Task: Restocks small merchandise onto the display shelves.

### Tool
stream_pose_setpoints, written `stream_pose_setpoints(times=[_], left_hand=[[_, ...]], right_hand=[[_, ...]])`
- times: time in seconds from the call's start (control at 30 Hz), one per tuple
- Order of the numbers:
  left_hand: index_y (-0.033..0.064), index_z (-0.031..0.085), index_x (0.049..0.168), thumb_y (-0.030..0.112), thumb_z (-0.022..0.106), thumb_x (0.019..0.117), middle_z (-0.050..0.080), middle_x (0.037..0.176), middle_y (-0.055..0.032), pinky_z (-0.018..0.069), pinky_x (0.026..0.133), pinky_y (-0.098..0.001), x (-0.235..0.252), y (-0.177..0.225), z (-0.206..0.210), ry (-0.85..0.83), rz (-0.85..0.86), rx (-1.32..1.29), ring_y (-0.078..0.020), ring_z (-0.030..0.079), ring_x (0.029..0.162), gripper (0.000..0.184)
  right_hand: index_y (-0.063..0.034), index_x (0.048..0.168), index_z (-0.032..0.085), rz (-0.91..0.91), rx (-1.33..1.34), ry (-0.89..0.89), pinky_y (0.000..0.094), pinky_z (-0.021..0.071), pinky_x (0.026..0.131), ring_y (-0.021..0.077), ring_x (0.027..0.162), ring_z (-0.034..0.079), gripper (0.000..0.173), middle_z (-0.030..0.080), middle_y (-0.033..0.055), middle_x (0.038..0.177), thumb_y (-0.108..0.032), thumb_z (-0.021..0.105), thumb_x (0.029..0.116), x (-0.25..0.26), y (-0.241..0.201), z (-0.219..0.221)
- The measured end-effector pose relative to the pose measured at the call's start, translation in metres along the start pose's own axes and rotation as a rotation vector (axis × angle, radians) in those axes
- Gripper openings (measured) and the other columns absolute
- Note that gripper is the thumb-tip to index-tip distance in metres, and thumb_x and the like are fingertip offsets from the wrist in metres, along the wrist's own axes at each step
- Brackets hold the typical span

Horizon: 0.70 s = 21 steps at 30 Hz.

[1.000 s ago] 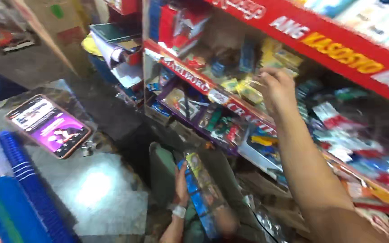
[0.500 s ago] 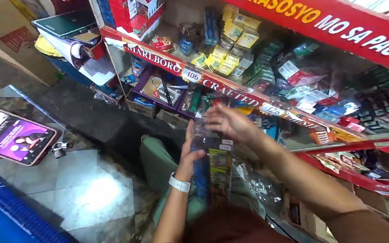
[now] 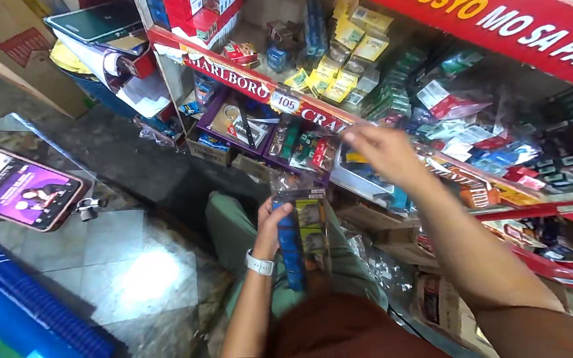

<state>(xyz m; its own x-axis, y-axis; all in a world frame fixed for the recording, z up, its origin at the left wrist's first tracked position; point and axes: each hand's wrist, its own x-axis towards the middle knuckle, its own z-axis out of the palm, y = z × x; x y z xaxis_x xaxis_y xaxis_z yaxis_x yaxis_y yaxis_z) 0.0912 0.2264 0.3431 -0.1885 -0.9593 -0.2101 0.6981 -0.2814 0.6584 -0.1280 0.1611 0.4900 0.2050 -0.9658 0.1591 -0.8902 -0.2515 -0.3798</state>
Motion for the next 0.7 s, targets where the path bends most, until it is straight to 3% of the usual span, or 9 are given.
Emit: stream_pose_setpoints(times=[0.1, 0.17, 0.23, 0.27, 0.33, 0.43, 0.53, 0.63, 0.7], left_hand=[[-0.0003, 0.059, 0.109, 0.014, 0.062, 0.0855, 0.073, 0.083, -0.0028, 0.0625, 0.071, -0.0270, 0.005, -0.002, -0.004, 0.035, -0.042, -0.006, -0.0087, 0.072, 0.075, 0.028], [-0.0007, 0.059, 0.109, 0.013, 0.060, 0.0873, 0.073, 0.085, -0.0037, 0.0623, 0.072, -0.0278, 0.008, -0.005, -0.005, 0.034, -0.077, 0.008, -0.0094, 0.072, 0.076, 0.026], [-0.0018, 0.058, 0.112, 0.014, 0.060, 0.0878, 0.072, 0.086, -0.0048, 0.0621, 0.073, -0.0287, 0.012, -0.011, -0.007, 0.028, -0.102, 0.028, -0.0102, 0.072, 0.077, 0.029], [-0.0018, 0.057, 0.113, 0.014, 0.059, 0.0869, 0.071, 0.085, -0.0048, 0.0621, 0.072, -0.0288, 0.013, -0.014, -0.008, 0.032, -0.113, 0.033, -0.0105, 0.071, 0.076, 0.031], [-0.0003, 0.057, 0.110, 0.012, 0.057, 0.0843, 0.070, 0.082, -0.0039, 0.0617, 0.068, -0.0284, 0.013, -0.017, -0.012, 0.056, -0.125, 0.027, -0.0100, 0.071, 0.072, 0.029], [0.0017, 0.055, 0.109, 0.008, 0.053, 0.0792, 0.069, 0.081, -0.0029, 0.0611, 0.066, -0.0283, 0.010, -0.017, -0.017, 0.088, -0.137, 0.007, -0.0095, 0.070, 0.071, 0.030], [0.0029, 0.054, 0.108, 0.004, 0.053, 0.0743, 0.070, 0.082, -0.0024, 0.0609, 0.066, -0.0272, 0.008, -0.015, -0.018, 0.084, -0.141, -0.028, -0.0086, 0.070, 0.073, 0.034], [0.0029, 0.055, 0.108, 0.005, 0.053, 0.0738, 0.070, 0.083, -0.0022, 0.0605, 0.067, -0.0271, 0.007, -0.018, -0.013, 0.041, -0.141, -0.029, -0.0082, 0.070, 0.074, 0.035], [0.0026, 0.055, 0.110, 0.008, 0.055, 0.0756, 0.070, 0.085, -0.0020, 0.0609, 0.069, -0.0270, 0.005, -0.020, -0.010, 0.010, -0.129, -0.035, -0.0078, 0.071, 0.075, 0.035]], right_hand=[[0.0064, 0.126, 0.065, 0.048, -0.376, 0.091, 0.0804, 0.0168, 0.112, 0.0584, 0.137, 0.042, 0.042, 0.063, 0.0318, 0.129, -0.028, 0.057, 0.1041, 0.007, 0.013, -0.015], [0.0047, 0.125, 0.067, -0.002, -0.294, -0.003, 0.0769, 0.0286, 0.108, 0.0552, 0.133, 0.046, 0.034, 0.061, 0.0299, 0.131, -0.019, 0.063, 0.1008, -0.002, 0.006, -0.004], [-0.0006, 0.118, 0.072, -0.055, -0.015, -0.179, 0.0571, 0.0492, 0.102, 0.0358, 0.120, 0.063, 0.025, 0.068, 0.0194, 0.125, -0.015, 0.061, 0.1017, -0.012, -0.005, 0.018], [-0.0009, 0.115, 0.073, -0.062, 0.159, -0.278, 0.0474, 0.0529, 0.101, 0.0278, 0.116, 0.065, 0.024, 0.069, 0.0160, 0.123, -0.016, 0.059, 0.1021, -0.017, -0.008, 0.029], [0.0016, 0.120, 0.071, -0.033, 0.383, -0.444, 0.0404, 0.0539, 0.100, 0.0244, 0.118, 0.064, 0.030, 0.066, 0.0171, 0.129, -0.020, 0.062, 0.1003, -0.024, -0.010, 0.048], [0.0025, 0.124, 0.068, 0.033, 0.501, -0.489, 0.0403, 0.0541, 0.095, 0.0253, 0.116, 0.062, 0.036, 0.064, 0.0191, 0.129, -0.022, 0.068, 0.0970, -0.028, -0.007, 0.063], [0.0040, 0.120, 0.066, 0.239, 0.632, -0.465, 0.0391, 0.0574, 0.088, 0.0203, 0.102, 0.067, 0.033, 0.067, 0.0159, 0.119, -0.022, 0.053, 0.1056, -0.019, -0.004, 0.067], [0.0028, 0.128, 0.061, 0.437, 0.667, -0.576, 0.0377, 0.0558, 0.082, 0.0196, 0.094, 0.065, 0.036, 0.066, 0.0169, 0.118, -0.024, 0.057, 0.1057, -0.001, -0.005, 0.072], [0.0009, 0.117, 0.066, 0.525, 0.694, -0.672, 0.0272, 0.0524, 0.068, 0.0103, 0.076, 0.061, 0.028, 0.067, 0.0096, 0.099, -0.023, 0.062, 0.1035, 0.008, -0.003, 0.080]])
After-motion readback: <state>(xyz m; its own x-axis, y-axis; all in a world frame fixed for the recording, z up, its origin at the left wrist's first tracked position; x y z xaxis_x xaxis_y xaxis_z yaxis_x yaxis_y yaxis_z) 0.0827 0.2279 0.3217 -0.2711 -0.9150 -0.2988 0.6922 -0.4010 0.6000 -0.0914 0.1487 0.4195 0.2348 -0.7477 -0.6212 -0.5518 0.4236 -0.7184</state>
